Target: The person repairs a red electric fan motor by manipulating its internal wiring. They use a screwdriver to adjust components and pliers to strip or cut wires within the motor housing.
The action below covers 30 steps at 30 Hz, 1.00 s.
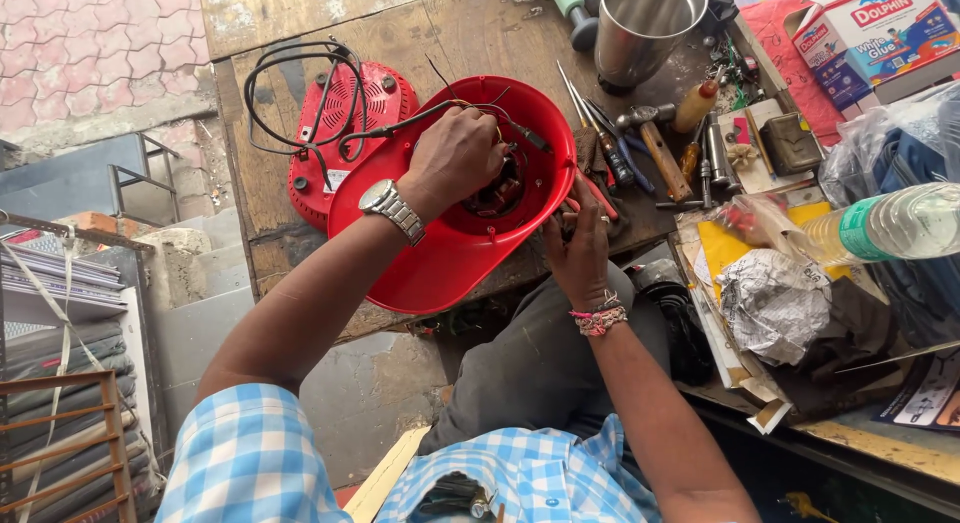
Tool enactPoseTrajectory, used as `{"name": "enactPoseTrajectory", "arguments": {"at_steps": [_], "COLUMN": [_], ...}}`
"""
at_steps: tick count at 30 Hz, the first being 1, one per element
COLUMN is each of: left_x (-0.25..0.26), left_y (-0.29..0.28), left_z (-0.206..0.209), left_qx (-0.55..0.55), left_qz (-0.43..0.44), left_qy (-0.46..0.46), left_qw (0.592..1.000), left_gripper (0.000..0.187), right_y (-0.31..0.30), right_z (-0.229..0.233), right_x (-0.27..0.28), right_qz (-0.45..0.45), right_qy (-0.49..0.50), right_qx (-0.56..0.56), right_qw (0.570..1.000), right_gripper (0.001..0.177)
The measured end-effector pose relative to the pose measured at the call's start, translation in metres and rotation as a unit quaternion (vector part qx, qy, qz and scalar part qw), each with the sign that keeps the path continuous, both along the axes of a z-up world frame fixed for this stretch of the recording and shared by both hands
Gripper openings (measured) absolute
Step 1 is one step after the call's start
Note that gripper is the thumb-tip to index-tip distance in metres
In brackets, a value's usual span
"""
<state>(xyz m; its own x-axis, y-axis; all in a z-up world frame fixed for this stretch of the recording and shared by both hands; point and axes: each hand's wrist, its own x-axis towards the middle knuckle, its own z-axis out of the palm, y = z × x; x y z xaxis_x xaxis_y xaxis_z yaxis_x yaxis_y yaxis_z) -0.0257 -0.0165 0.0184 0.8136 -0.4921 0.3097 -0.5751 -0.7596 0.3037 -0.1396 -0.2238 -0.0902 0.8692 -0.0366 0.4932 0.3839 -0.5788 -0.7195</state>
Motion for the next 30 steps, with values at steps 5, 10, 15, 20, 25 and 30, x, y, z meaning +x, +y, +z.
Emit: {"name": "enactPoseTrajectory", "arguments": {"at_steps": [5,10,15,20,25,30], "left_x": [0.001,-0.004,-0.051,-0.138,-0.156,-0.152], "left_y": [0.003,0.002,0.016,0.009,-0.004,-0.002], "left_z": [0.000,0.008,0.054,0.066,0.037,0.021], "left_qx": [-0.004,0.037,0.008,-0.018,0.018,0.015], "left_qz": [-0.011,-0.018,-0.017,-0.020,-0.026,-0.011], "left_qy": [0.005,0.003,-0.074,-0.057,-0.014,0.002], "left_qw": [1.000,0.999,0.997,0.998,0.999,1.000], "left_gripper": [0.016,0.026,0.041,0.050,0.055,0.052], "right_y": [0.001,0.001,-0.009,-0.025,-0.009,-0.028], "right_z": [0.004,0.008,-0.009,-0.041,-0.031,-0.029], "right_x": [0.000,0.002,0.011,0.025,0.032,0.062], "right_qz": [0.010,0.016,0.037,-0.098,-0.113,-0.132], "right_qy": [-0.025,-0.038,0.036,0.099,0.062,0.104], "right_qx": [-0.001,-0.002,0.143,0.032,-0.285,-0.356], "right_qw": [1.000,0.999,0.988,0.990,0.950,0.919], "right_gripper": [0.059,0.057,0.060,0.046,0.064,0.057]}}
